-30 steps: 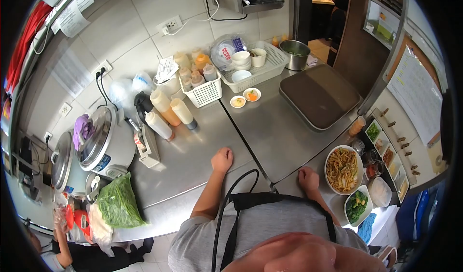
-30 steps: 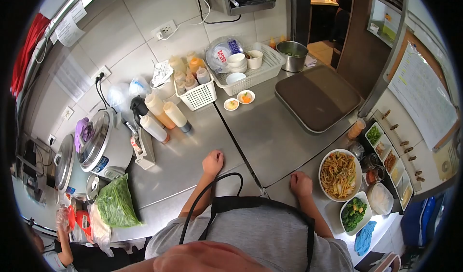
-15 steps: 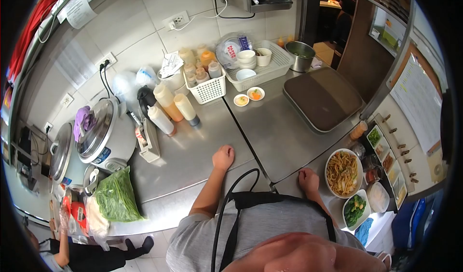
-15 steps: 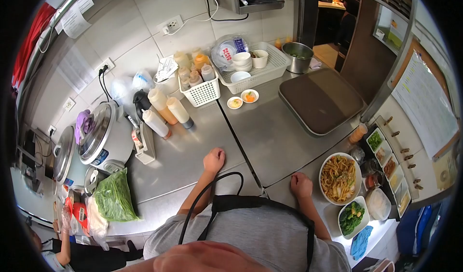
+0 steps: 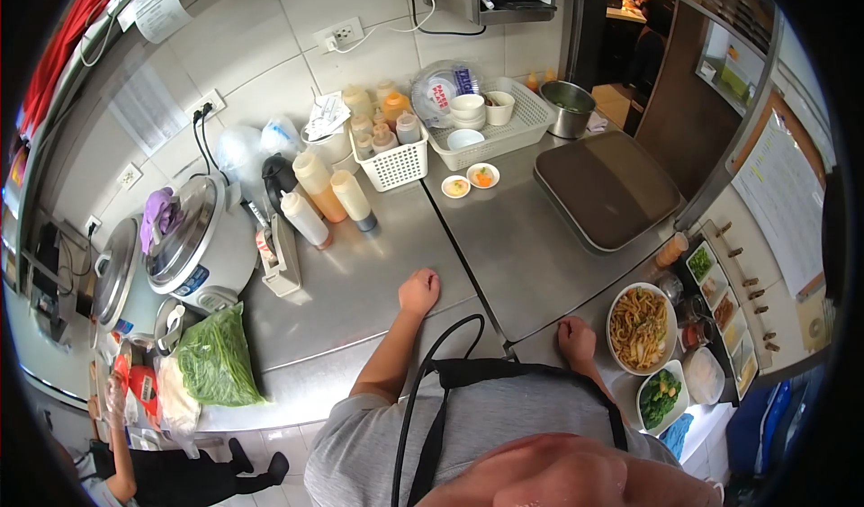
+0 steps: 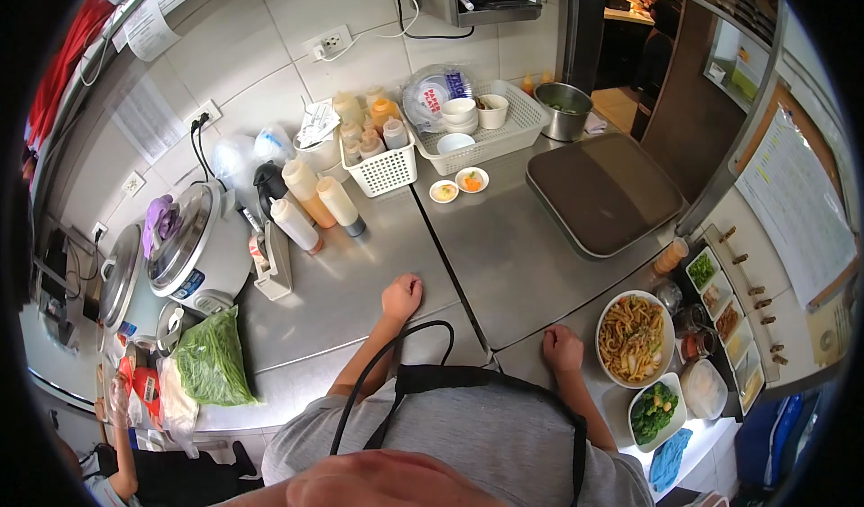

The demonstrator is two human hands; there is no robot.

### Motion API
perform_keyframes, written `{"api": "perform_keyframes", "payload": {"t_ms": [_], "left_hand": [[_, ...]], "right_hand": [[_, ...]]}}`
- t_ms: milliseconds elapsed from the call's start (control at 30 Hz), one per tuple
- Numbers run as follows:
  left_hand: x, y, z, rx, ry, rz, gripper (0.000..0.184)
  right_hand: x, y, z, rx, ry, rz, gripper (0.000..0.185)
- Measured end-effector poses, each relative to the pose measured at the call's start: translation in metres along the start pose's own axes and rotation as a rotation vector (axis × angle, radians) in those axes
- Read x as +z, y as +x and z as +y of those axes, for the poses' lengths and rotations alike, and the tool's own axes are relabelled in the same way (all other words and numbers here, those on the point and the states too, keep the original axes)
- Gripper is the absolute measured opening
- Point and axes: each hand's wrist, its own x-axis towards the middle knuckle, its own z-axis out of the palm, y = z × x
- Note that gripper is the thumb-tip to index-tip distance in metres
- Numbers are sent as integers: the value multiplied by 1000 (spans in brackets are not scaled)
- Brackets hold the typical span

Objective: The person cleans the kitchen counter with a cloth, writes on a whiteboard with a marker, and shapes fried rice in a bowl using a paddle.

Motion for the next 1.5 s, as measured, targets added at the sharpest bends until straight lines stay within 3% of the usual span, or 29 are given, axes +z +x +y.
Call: {"api": "perform_keyframes", "payload": {"t_ms": [800, 1033, 1500], "left_hand": [[4, -2, -5, 14, 39, 18, 8], [-4, -13, -1, -31, 27, 163, 10], [-13, -42, -13, 33, 59, 199, 11]], "right_hand": [[1, -1, 4, 5, 37, -10, 7], [4, -2, 11, -21, 31, -33, 11], [8, -4, 18, -85, 56, -17, 11]]}}
